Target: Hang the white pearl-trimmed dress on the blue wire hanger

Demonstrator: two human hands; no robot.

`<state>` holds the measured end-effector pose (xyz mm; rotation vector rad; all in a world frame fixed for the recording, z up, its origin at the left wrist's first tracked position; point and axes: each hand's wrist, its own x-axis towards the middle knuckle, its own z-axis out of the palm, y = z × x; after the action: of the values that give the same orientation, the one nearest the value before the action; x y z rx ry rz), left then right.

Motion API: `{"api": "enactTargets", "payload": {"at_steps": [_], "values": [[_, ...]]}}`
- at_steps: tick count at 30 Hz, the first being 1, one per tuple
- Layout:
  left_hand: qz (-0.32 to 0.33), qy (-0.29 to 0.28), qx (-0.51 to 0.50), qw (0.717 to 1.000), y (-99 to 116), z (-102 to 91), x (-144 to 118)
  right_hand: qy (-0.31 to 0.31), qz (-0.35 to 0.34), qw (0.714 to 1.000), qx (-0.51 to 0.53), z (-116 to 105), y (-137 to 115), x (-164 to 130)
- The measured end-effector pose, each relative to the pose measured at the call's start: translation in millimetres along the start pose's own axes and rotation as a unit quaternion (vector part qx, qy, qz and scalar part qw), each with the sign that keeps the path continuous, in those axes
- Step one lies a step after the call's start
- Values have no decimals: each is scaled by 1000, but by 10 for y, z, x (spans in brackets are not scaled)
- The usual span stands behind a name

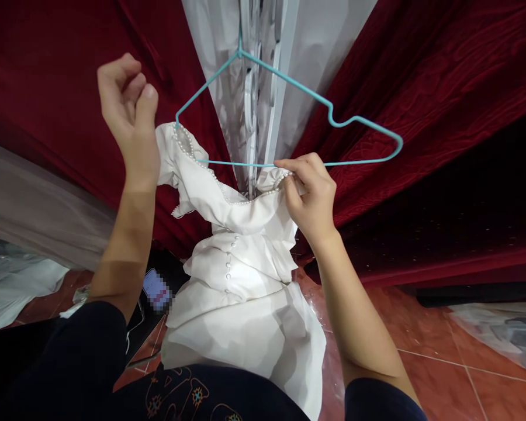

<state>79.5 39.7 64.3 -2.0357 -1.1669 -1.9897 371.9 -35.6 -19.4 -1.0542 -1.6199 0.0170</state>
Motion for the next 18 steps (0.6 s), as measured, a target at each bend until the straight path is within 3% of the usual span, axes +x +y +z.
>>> {"api": "enactTargets", "payload": {"at_steps": [2,5,7,12,15,18], "values": [[51,-35,40,997,186,70,-207,0,5,1000,-3,15,-2,5],[90,-232,35,968,349,262,-549,14,5,1000,-2,51,-3,4],[108,-301,29,947,367,416,-750,21,-3,1000,-4,64,-15,-6],[115,-253,31,960,370,576,-960,59,-95,993,-30,-50,-52,-75],[97,-257,23,961,443,492,-920,185,-119,973,-73,-241,78,-93],[62,-275,37,959,520,413,-865,309,-101,941,-96,-462,377,-7]]}}
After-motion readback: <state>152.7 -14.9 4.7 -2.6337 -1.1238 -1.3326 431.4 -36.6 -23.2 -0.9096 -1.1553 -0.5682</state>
